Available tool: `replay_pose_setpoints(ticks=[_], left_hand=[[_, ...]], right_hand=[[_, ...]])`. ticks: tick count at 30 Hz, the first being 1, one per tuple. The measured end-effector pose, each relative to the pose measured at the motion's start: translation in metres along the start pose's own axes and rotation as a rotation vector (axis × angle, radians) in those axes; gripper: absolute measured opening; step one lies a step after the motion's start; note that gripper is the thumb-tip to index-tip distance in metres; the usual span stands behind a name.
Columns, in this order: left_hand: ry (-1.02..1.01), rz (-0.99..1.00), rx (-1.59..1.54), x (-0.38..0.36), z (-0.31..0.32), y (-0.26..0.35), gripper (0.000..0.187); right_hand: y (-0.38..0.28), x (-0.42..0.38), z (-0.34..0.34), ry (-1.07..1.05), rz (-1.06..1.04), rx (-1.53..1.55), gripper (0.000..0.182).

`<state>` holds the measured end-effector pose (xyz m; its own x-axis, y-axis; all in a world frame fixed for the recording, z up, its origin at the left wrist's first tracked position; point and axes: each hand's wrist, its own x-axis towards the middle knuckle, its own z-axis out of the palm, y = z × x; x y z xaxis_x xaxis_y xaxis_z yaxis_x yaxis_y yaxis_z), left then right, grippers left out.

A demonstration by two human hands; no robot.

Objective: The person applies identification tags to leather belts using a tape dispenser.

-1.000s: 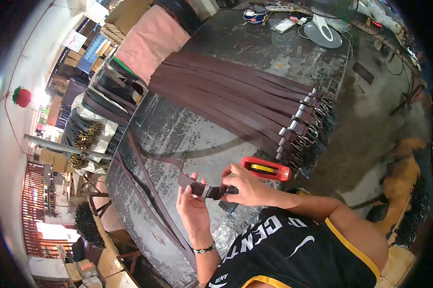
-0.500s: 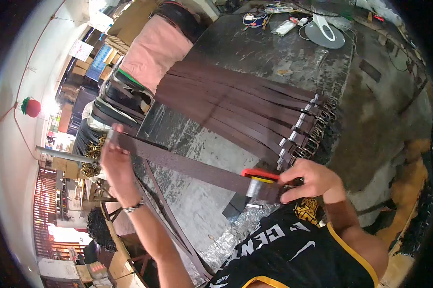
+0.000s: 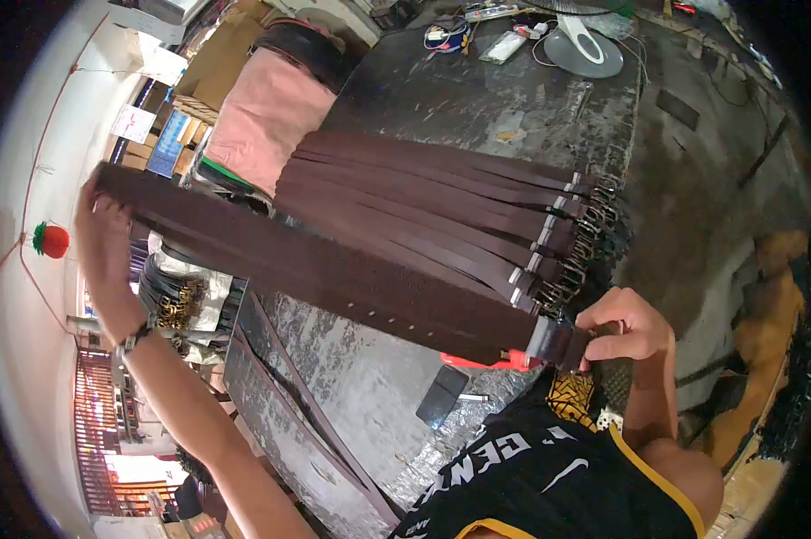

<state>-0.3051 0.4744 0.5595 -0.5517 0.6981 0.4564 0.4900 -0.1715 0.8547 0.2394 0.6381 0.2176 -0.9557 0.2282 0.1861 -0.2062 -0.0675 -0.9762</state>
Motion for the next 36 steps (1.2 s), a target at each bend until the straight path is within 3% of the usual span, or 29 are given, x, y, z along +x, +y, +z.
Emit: replay_pose_setpoints(ticks=[5, 7, 10, 11, 14, 15, 16, 18, 21, 24, 29, 36], left_hand=[[0.259, -0.242, -0.026, 0.036, 0.064, -0.045, 0.032], [0.073, -0.004, 0.379, 0.059, 0.036, -0.070, 0.034], [-0.024, 0.273, 0.689, 0.094, 0.016, -0.084, 0.041], [-0.005, 0.350, 0.823, 0.077, 0.047, -0.062, 0.040], [0.011, 0.414, 0.698, 0.087, 0.058, -0.077, 0.039], [0.010, 0.377, 0.614, 0.087, 0.063, -0.091, 0.038], [-0.055, 0.219, 0.376, 0.085, 0.071, -0.107, 0.030], [-0.044, 0.077, 0.321, 0.059, 0.091, -0.159, 0.026], [0.047, -0.408, 0.090, 0.004, 0.105, -0.290, 0.026], [0.103, -0.664, -0.016, -0.085, 0.121, -0.396, 0.031], [0.091, -0.852, -0.054, -0.252, 0.155, -0.383, 0.061], [0.149, -0.900, -0.104, -0.344, 0.135, -0.331, 0.042]], right_hand=[[0.006, 0.024, 0.005, 0.193, 0.095, -0.119, 0.021], [0.015, 0.038, 0.009, 0.285, 0.073, -0.094, 0.021], [0.029, 0.051, 0.006, 0.350, 0.041, -0.141, 0.021], [0.029, 0.054, 0.004, 0.366, 0.051, -0.177, 0.021], [0.042, 0.054, -0.005, 0.431, 0.080, -0.236, 0.020], [0.045, 0.051, -0.008, 0.458, 0.098, -0.218, 0.019], [0.047, 0.049, -0.010, 0.485, 0.116, -0.201, 0.019], [0.049, 0.044, -0.014, 0.536, 0.167, -0.196, 0.020], [0.074, 0.027, -0.032, 0.568, 0.222, -0.242, 0.022], [0.114, 0.016, -0.048, 0.609, 0.270, -0.158, 0.023], [0.144, 0.011, -0.049, 0.665, 0.363, -0.254, 0.023], [0.125, 0.031, -0.036, 0.711, 0.341, -0.128, 0.021]])
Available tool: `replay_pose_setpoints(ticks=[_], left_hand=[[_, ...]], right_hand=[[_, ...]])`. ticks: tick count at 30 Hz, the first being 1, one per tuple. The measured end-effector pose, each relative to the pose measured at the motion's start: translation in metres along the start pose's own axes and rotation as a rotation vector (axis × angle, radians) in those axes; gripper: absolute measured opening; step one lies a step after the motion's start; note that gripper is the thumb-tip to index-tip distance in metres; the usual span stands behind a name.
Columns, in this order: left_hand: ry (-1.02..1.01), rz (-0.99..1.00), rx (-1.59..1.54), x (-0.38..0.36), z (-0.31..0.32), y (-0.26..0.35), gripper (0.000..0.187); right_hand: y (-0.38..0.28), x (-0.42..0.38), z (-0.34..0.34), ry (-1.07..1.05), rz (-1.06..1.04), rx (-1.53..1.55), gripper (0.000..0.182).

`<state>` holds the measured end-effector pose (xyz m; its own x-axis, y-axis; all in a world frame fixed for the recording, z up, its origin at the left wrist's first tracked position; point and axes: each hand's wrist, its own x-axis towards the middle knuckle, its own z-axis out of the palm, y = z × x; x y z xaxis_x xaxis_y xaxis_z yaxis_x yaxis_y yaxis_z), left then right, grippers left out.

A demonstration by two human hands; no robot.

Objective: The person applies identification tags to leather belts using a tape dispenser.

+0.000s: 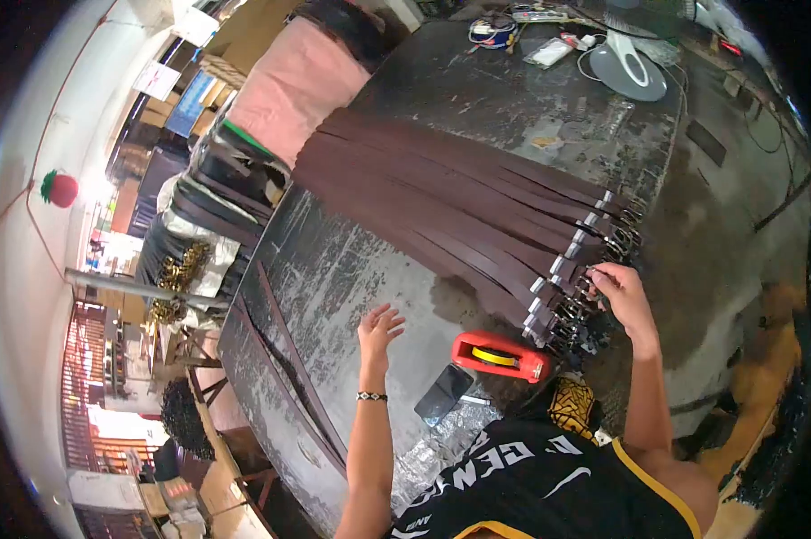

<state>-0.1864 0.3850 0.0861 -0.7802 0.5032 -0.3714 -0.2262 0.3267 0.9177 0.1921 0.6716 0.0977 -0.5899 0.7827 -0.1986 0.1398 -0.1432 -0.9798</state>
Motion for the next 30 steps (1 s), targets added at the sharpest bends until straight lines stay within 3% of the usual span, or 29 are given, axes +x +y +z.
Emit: replay_pose_setpoints(ticks=[8, 16, 21, 30], left_hand=[[-0.021, 0.031, -0.107, -0.038, 0.010, -0.008, 0.037], [-0.041, -0.003, -0.090, -0.066, 0.008, -0.022, 0.033], [-0.019, -0.014, -0.085, -0.077, 0.004, -0.034, 0.030], [0.018, -0.061, -0.163, -0.097, -0.001, -0.049, 0.032]], right_hand=[[-0.017, 0.000, 0.016, -0.034, -0.018, 0.120, 0.023], [0.006, -0.048, -0.017, -0.114, 0.201, 0.149, 0.020], [0.044, -0.051, 0.000, -0.007, 0.116, 0.177, 0.023], [0.040, -0.022, 0.042, -0.062, 0.081, 0.058, 0.020]])
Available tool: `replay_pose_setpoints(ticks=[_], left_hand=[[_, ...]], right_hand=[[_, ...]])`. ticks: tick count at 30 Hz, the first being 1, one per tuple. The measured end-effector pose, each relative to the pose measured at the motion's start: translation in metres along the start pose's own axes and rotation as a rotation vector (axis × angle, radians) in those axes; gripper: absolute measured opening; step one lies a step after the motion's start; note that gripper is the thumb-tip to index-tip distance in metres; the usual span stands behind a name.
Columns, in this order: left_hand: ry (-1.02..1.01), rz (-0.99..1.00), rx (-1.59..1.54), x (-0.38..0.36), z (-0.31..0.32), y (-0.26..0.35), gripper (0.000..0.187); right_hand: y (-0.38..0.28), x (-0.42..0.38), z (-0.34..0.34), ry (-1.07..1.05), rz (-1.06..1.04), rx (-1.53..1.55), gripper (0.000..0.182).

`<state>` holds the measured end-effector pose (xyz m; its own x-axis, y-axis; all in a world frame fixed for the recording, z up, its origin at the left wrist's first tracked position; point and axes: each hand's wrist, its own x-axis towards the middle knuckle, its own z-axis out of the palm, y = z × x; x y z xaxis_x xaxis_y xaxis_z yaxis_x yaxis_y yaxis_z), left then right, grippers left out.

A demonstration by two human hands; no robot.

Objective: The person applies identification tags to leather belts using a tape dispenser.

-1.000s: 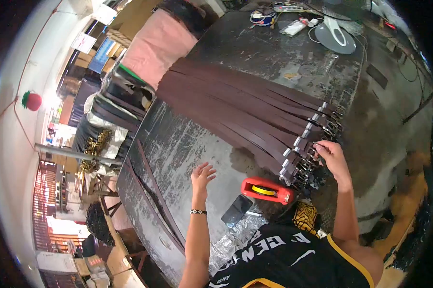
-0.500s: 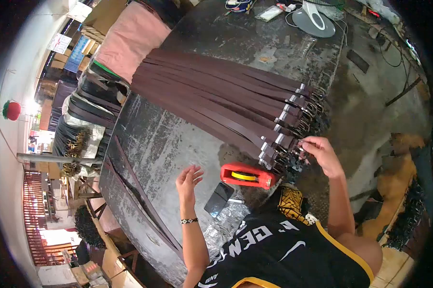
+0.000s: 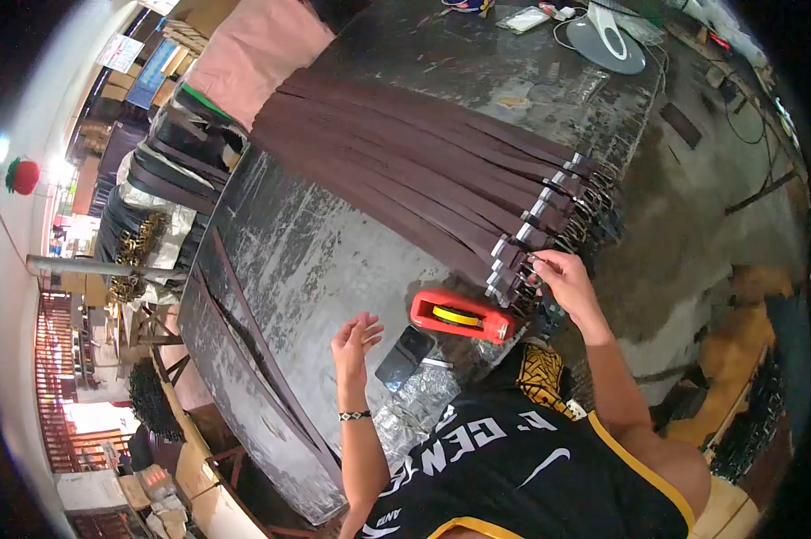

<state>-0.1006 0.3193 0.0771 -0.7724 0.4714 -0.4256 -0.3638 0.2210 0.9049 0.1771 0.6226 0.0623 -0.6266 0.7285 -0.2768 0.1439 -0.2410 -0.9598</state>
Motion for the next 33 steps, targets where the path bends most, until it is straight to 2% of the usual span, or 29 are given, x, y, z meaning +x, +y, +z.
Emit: replay_pose_setpoints(ticks=[6, 15, 18, 22, 24, 29, 32, 33], left_hand=[[0.043, -0.017, 0.004, -0.011, -0.010, -0.004, 0.030], [0.107, -0.036, -0.052, -0.033, -0.031, -0.017, 0.028], [0.110, -0.048, -0.078, -0.034, -0.039, -0.022, 0.028], [0.114, -0.058, -0.057, -0.035, -0.039, -0.022, 0.027], [0.099, -0.045, -0.068, -0.034, -0.038, -0.023, 0.027], [0.113, -0.051, -0.092, -0.038, -0.039, -0.025, 0.025], [0.116, -0.076, -0.087, -0.041, -0.043, -0.031, 0.025], [0.117, -0.077, -0.083, -0.041, -0.045, -0.033, 0.025]], right_hand=[[-0.002, 0.007, 0.016, -0.075, 0.000, -0.026, 0.021], [-0.008, -0.036, -0.020, -0.042, 0.042, -0.073, 0.020], [-0.006, -0.037, -0.013, 0.007, 0.067, -0.042, 0.020], [0.002, -0.030, 0.006, -0.053, 0.016, -0.039, 0.019], [0.004, -0.029, 0.016, -0.046, 0.084, -0.076, 0.020], [0.020, -0.025, 0.027, 0.034, -0.003, -0.111, 0.020], [0.011, -0.033, 0.025, 0.069, -0.031, -0.329, 0.018], [0.020, -0.032, 0.021, 0.102, -0.105, -0.410, 0.024]])
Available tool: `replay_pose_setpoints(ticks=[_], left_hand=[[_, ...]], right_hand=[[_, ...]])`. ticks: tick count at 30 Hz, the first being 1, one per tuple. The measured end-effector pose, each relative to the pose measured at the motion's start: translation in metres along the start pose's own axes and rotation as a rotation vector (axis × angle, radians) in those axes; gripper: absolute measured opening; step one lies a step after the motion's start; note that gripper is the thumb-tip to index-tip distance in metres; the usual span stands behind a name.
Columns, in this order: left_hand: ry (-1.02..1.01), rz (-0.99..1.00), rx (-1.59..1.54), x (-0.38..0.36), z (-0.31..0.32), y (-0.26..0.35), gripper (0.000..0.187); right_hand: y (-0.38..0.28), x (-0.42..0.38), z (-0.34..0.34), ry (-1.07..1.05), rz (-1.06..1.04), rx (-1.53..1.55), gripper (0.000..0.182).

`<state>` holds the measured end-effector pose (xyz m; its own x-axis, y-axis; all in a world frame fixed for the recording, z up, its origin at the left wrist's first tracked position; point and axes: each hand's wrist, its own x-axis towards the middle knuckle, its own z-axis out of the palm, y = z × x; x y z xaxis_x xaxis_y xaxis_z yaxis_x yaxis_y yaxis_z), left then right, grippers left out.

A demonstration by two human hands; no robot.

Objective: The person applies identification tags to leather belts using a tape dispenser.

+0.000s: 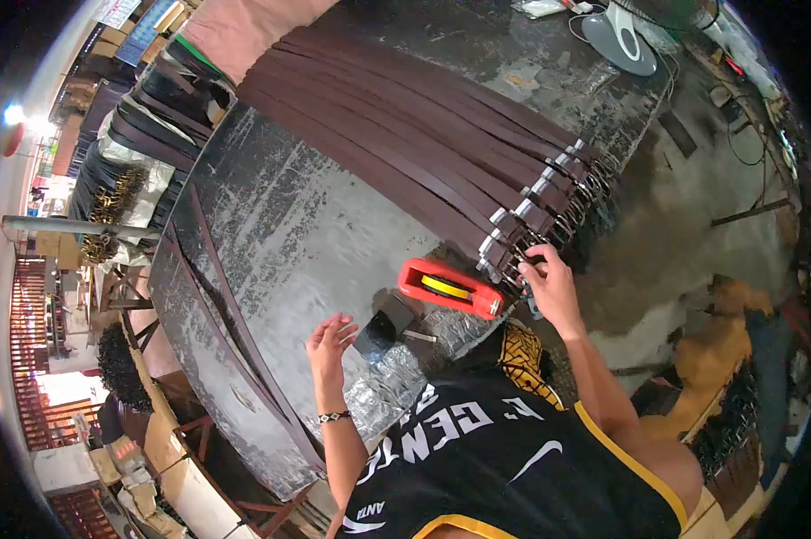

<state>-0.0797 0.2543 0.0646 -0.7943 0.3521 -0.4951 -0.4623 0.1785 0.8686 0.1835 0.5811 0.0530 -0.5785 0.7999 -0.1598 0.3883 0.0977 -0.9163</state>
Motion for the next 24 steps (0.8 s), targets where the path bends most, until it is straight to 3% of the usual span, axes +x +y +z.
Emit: replay_pose_setpoints(ticks=[3, 4, 8, 11, 19, 20, 24], left_hand=[[0.007, -0.003, 0.011, -0.003, -0.003, -0.003, 0.026], [0.010, -0.006, 0.015, -0.003, -0.002, -0.003, 0.026], [-0.007, -0.021, 0.020, -0.003, -0.003, -0.005, 0.027], [-0.014, -0.018, 0.012, -0.003, -0.003, -0.007, 0.028], [-0.022, -0.029, 0.021, -0.007, -0.009, -0.010, 0.029], [-0.021, -0.029, 0.018, -0.007, -0.009, -0.010, 0.029], [0.001, -0.042, 0.051, -0.016, -0.008, -0.011, 0.032]], right_hand=[[0.000, -0.005, -0.004, 0.100, -0.159, -0.071, 0.036], [-0.003, -0.007, -0.007, 0.018, -0.068, -0.047, 0.049], [-0.006, -0.019, -0.001, -0.017, -0.109, -0.259, 0.059], [0.005, -0.025, 0.004, 0.035, -0.272, -0.486, 0.058], [-0.005, -0.021, -0.011, -0.043, -0.332, -0.618, 0.048], [-0.005, -0.020, -0.010, 0.018, -0.423, -0.629, 0.052], [-0.024, -0.022, -0.011, 0.012, -0.333, -0.723, 0.046]])
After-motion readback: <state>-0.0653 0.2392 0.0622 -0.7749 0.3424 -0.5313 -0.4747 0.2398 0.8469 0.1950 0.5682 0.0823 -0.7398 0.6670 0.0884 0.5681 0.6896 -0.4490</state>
